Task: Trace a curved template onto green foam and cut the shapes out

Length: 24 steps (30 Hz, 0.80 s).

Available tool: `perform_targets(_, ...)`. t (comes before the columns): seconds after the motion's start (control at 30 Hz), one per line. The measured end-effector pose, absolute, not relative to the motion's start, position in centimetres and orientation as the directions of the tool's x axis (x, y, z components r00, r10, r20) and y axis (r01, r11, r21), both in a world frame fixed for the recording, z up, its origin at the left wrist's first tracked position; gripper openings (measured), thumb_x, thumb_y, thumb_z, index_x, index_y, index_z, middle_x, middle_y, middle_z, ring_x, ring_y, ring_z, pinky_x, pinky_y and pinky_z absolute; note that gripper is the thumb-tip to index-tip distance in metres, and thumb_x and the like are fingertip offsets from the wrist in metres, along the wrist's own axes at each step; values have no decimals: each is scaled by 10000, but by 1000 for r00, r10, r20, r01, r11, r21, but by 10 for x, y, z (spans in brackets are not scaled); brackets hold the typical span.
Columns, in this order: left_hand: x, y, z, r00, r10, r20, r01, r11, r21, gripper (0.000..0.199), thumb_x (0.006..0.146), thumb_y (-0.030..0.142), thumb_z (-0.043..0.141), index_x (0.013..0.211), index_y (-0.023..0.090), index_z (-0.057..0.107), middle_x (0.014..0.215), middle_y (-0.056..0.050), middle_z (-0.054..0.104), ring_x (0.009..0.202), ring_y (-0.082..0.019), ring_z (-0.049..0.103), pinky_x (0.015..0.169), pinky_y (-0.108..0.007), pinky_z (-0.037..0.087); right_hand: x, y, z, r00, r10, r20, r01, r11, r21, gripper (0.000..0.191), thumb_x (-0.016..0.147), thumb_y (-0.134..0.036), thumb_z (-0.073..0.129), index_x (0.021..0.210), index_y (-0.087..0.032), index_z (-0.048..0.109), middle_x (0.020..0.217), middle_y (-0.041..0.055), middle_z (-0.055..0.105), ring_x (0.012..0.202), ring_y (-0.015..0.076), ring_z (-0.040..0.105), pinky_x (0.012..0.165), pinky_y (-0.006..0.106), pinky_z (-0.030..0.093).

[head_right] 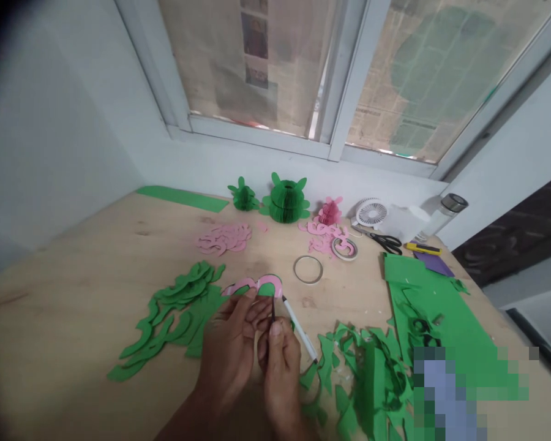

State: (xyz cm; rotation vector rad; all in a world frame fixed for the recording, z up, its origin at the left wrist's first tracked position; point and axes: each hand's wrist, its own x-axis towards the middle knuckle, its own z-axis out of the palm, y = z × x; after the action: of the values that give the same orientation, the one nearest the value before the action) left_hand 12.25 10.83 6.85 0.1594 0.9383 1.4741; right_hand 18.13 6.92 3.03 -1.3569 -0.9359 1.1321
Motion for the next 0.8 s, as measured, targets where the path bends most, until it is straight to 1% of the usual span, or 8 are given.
perform_targets(0.17, 123, 108, 68, -186, 887, -423, -743, 155, 652, 193, 652, 269, 733, 654, 165, 570, 612, -6, 686, 646, -164, 689, 629, -250, 532, 183, 71, 31, 222, 972, -80, -57, -69, -996, 513, 846, -644, 391, 560, -218, 398, 509, -41, 368, 481, 126, 335, 465, 252, 293)
perform_targets(0.27, 125, 106, 71, -189, 891, -412, -744, 144, 653, 203, 639, 264, 734, 608, 162, 562, 565, -1, 666, 635, -175, 690, 625, -258, 536, 184, 72, 28, 225, 973, -54, -105, -31, -994, 500, 850, -622, 416, 560, -215, 395, 499, -50, 355, 468, 117, 307, 456, 247, 266)
perform_targets(0.4, 126, 104, 75, -198, 896, -396, -746, 124, 654, 191, 634, 258, 730, 601, 156, 572, 562, -3, 667, 608, -170, 685, 597, -248, 535, 182, 72, 22, 220, 975, -33, -176, 7, -984, 492, 860, -595, 428, 559, -208, 394, 496, -58, 345, 460, 105, 285, 450, 240, 246)
perform_targets(0.53, 126, 104, 75, -219, 899, -380, -747, 96, 658, 207, 625, 276, 734, 594, 151, 572, 560, -15, 671, 591, -172, 683, 586, -247, 537, 180, 72, 18, 254, 967, -32, -221, 26, -975, 487, 851, -585, 461, 557, -201, 400, 480, -66, 334, 451, 96, 270, 439, 234, 224)
perform_targets(0.8, 126, 104, 75, -243, 894, -375, -732, 85, 676, 209, 616, 274, 737, 597, 149, 570, 558, -22, 668, 565, -174, 678, 562, -256, 543, 179, 72, 17, 259, 963, -78, -305, 5, -952, 476, 834, -590, 489, 575, -199, 411, 483, -73, 317, 447, 91, 230, 421, 225, 189)
